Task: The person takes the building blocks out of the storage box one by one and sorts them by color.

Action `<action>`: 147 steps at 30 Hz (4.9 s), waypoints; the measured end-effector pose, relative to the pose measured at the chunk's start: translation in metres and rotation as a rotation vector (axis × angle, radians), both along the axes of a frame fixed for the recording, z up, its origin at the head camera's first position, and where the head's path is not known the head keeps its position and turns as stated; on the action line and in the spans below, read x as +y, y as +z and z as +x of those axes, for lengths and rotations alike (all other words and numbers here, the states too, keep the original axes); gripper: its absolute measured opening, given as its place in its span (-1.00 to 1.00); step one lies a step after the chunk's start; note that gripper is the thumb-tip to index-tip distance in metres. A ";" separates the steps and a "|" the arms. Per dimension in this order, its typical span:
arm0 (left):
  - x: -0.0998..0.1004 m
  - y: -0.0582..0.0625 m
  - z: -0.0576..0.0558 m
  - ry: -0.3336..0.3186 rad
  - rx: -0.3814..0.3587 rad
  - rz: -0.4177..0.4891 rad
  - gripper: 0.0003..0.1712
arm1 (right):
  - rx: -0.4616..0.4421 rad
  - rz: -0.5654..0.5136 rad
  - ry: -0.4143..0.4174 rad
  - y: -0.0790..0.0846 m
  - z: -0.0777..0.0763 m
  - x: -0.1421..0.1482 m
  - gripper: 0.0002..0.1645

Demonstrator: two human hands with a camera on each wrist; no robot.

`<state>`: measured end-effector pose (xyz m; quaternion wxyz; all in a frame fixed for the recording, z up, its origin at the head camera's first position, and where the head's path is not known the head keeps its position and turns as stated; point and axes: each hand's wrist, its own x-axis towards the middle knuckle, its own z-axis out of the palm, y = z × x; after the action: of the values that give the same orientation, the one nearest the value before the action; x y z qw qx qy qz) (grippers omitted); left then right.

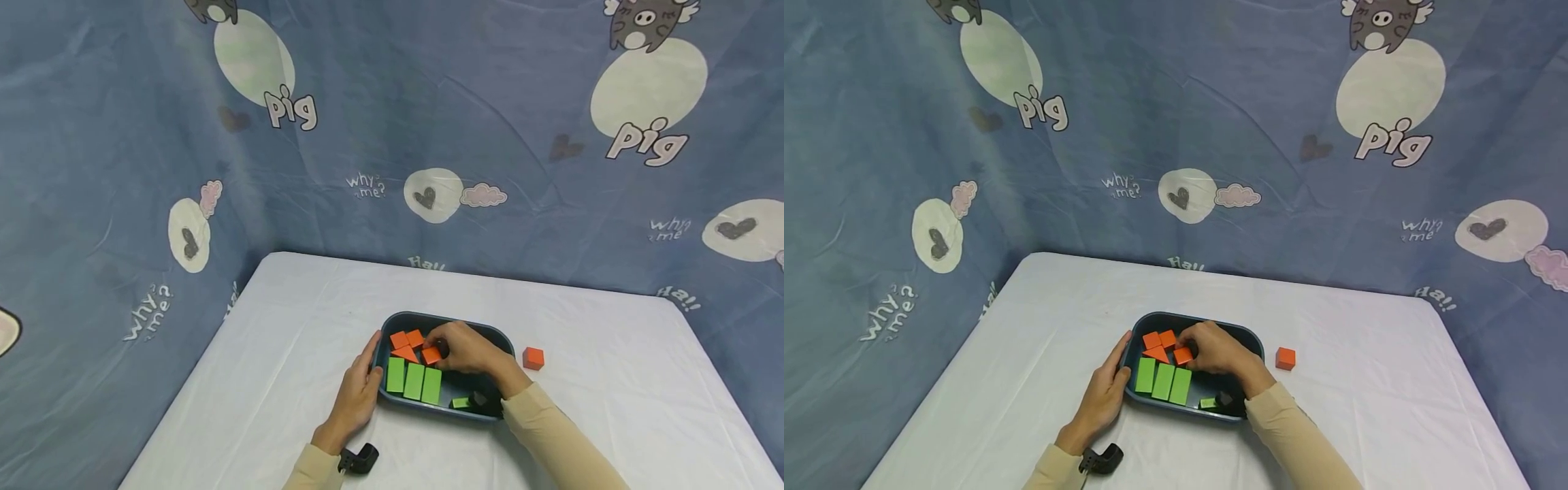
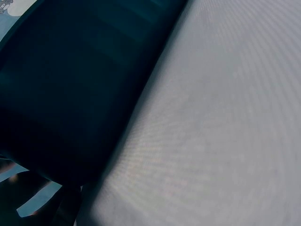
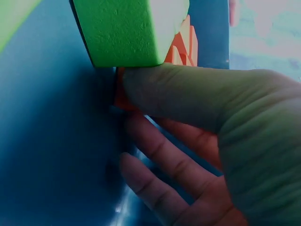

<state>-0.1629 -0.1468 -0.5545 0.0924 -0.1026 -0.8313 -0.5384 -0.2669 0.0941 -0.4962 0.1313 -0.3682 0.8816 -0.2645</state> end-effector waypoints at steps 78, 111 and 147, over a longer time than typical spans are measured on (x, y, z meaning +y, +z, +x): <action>0.005 0.003 0.000 -0.001 -0.009 0.028 -0.24 | -0.195 -0.485 -0.476 0.049 0.030 0.191 -0.61; 0.006 0.002 0.001 -0.002 0.000 0.069 -0.25 | -0.149 -0.373 -0.623 0.016 0.046 0.232 -0.56; 0.019 0.045 0.015 -0.001 0.007 0.072 -0.31 | -0.073 -0.201 -0.658 -0.025 0.052 0.232 -0.56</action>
<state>-0.1484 -0.1281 -0.5092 0.0987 -0.1018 -0.8109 -0.5677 -0.2150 0.3260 -0.5215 0.0334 -0.0659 0.9173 -0.3914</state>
